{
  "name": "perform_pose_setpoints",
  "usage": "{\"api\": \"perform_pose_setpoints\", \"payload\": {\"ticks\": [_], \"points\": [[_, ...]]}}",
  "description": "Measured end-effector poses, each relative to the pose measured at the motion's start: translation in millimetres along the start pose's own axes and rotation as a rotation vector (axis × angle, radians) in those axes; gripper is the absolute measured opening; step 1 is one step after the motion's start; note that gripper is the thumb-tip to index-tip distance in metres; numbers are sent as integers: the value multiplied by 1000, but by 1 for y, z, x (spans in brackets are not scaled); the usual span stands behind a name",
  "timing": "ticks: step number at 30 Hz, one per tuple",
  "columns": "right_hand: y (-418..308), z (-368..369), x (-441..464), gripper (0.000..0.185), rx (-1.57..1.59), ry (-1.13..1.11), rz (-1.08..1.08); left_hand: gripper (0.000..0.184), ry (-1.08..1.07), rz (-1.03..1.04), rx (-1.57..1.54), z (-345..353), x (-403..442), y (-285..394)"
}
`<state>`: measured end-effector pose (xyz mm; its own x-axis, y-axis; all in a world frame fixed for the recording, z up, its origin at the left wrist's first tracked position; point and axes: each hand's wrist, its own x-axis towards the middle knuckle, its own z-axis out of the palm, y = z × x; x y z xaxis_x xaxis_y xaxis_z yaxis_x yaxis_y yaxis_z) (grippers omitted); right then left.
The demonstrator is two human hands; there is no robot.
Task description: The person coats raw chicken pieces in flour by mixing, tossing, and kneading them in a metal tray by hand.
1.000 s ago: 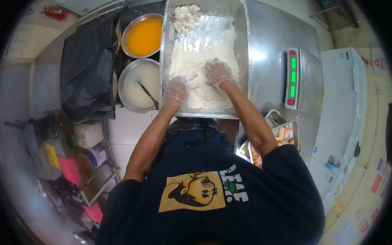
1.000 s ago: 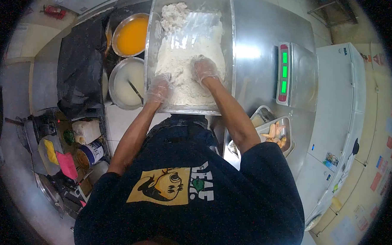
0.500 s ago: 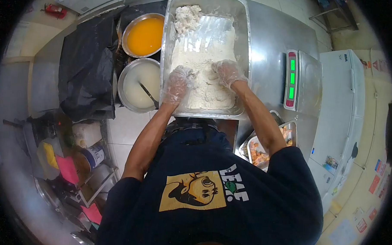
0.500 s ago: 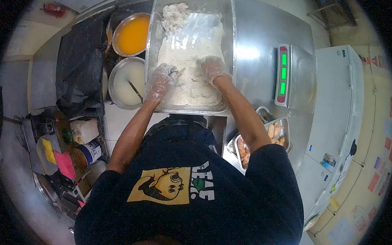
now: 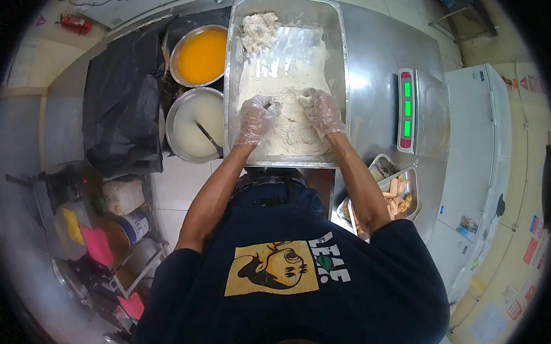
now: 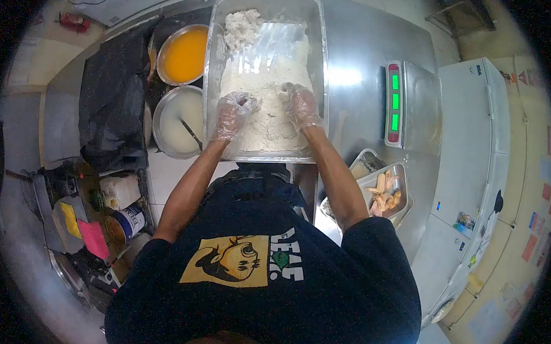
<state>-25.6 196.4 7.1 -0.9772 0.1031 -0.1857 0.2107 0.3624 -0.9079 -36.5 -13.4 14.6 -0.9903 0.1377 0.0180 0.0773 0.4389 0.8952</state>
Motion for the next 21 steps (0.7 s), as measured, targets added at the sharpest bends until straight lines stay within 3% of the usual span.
{"api": "perform_pose_setpoints", "payload": {"ticks": [2,4,5,6,8,10,12,16,19,20,21], "points": [[-25,2,-13,20,-287,50,-209,27,-14,-154,-24,5,0,2],[-44,9,-19,16,375,-96,223,28,-45,-191,27,4,-1,28],[-30,22,-19,16,-264,34,-298,31,-76,-235,78,5,-3,39],[-24,30,-20,16,-262,43,-300,31,-79,-227,80,13,-5,37],[-22,39,-19,19,-409,108,-501,36,-17,-247,131,24,-8,33],[-27,41,-23,19,-409,87,-421,35,-74,-256,197,22,-9,30],[-26,44,-23,20,-522,82,-439,33,-115,-195,-112,19,-11,32],[-27,35,-27,19,-471,104,-425,23,-167,-162,-268,12,-5,27],[-41,25,-24,18,-363,147,-383,41,-111,-308,-511,39,14,-46],[-46,27,-22,15,-372,175,-496,40,4,-53,-346,66,15,-68],[-55,29,-23,14,-380,203,-604,39,54,71,-264,73,11,-63]]}}
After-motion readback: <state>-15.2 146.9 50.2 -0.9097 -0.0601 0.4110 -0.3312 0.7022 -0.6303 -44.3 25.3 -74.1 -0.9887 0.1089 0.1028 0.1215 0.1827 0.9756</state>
